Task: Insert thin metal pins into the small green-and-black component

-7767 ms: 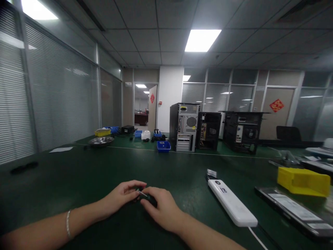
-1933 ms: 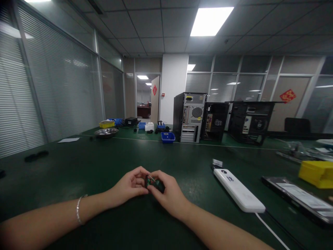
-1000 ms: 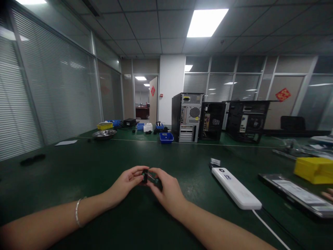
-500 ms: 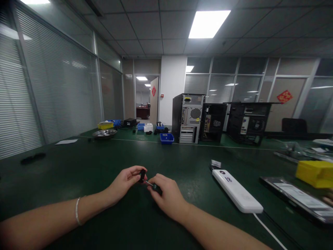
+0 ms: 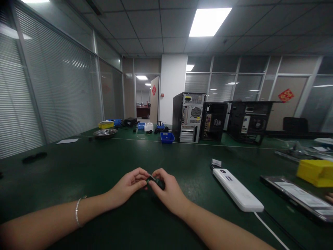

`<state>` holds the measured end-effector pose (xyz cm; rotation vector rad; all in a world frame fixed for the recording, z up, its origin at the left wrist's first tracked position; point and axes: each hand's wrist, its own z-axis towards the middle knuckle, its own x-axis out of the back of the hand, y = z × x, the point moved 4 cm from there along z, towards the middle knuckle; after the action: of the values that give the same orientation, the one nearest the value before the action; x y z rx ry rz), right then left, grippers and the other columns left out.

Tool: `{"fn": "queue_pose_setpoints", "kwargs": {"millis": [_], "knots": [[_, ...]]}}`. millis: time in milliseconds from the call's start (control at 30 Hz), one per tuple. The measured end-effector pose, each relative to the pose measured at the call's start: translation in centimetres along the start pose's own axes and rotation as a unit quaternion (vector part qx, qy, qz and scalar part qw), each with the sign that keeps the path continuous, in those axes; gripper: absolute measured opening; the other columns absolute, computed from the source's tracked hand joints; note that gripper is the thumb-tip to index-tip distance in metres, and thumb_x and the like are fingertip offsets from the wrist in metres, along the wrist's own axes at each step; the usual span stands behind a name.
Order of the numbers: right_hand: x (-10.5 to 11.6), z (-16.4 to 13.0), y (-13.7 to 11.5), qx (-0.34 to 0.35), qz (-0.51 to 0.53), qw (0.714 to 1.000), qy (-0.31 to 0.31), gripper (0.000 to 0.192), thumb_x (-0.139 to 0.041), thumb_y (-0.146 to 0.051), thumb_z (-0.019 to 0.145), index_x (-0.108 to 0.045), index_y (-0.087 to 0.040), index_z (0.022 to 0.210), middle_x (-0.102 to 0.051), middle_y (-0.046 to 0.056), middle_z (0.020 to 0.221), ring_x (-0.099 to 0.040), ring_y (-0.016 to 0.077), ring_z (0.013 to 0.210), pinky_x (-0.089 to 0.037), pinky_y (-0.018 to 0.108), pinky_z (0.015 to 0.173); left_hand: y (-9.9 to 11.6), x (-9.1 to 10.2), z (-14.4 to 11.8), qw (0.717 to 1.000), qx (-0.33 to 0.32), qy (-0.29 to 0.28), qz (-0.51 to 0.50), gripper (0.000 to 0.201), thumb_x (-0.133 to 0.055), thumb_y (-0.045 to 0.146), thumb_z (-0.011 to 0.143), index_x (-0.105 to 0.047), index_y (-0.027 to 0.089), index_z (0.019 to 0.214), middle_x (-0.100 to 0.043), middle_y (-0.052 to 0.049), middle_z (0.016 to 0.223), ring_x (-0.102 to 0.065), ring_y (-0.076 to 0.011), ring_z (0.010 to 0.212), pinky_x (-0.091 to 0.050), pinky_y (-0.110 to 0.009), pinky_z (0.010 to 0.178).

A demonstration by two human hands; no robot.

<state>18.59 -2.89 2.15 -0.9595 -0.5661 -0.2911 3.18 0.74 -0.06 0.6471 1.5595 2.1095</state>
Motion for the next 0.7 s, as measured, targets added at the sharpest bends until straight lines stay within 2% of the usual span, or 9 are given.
{"fn": "queue_pose_setpoints", "kwargs": {"millis": [100,200,300,500,700], "knots": [[-0.1,0.0,0.2,-0.023,0.026,0.999,-0.021,0.013,-0.053,-0.026,0.088,-0.058,-0.017,0.095,-0.063,0.002,0.085,-0.058,0.016,0.076,-0.045,0.027,0.068,0.2,0.1,0.1,1.0,-0.001,0.002,0.01,0.022,-0.058,0.025,0.084,-0.062,0.014,0.102,-0.067,-0.008,0.1,-0.062,-0.0212,0.095,-0.048,-0.034,0.085],[-0.1,0.1,0.7,-0.035,0.05,0.998,-0.007,0.012,-0.055,-0.027,0.087,-0.057,-0.017,0.092,-0.063,0.002,0.085,-0.058,0.0165,0.077,-0.045,0.028,0.069,0.6,0.0,0.1,1.0,0.009,-0.007,-0.009,0.029,-0.059,0.024,0.083,-0.062,0.016,0.11,-0.064,-0.01,0.113,-0.058,-0.0236,0.108,-0.045,-0.037,0.094],[-0.4,0.2,1.3,-0.046,0.064,0.997,0.011,0.009,-0.057,-0.024,0.083,-0.056,-0.018,0.091,-0.06,0.001,0.082,-0.056,0.0157,0.075,-0.044,0.027,0.068,0.7,-0.2,0.1,1.0,0.008,-0.004,-0.009,0.031,-0.062,0.02,0.08,-0.062,0.016,0.111,-0.063,-0.01,0.117,-0.056,-0.0243,0.113,-0.042,-0.037,0.1],[-1.1,0.3,2.1,-0.06,0.095,0.993,0.04,0.011,-0.056,-0.014,0.078,-0.05,-0.019,0.086,-0.055,-0.002,0.077,-0.053,0.0145,0.072,-0.042,0.024,0.065,0.5,-0.3,0.6,0.998,-0.015,0.024,0.05,0.028,-0.061,0.015,0.077,-0.066,0.017,0.105,-0.067,-0.008,0.11,-0.06,-0.0246,0.107,-0.044,-0.036,0.098],[-0.6,0.4,2.7,-0.073,0.106,0.989,0.067,0.013,-0.057,-0.013,0.074,-0.047,-0.019,0.079,-0.051,-0.003,0.071,-0.05,0.0134,0.068,-0.04,0.023,0.062,0.8,-0.5,1.4,0.996,0.013,0.027,0.088,0.028,-0.062,0.017,0.076,-0.068,0.018,0.103,-0.07,-0.007,0.104,-0.063,-0.0257,0.102,-0.047,-0.035,0.092]]}}
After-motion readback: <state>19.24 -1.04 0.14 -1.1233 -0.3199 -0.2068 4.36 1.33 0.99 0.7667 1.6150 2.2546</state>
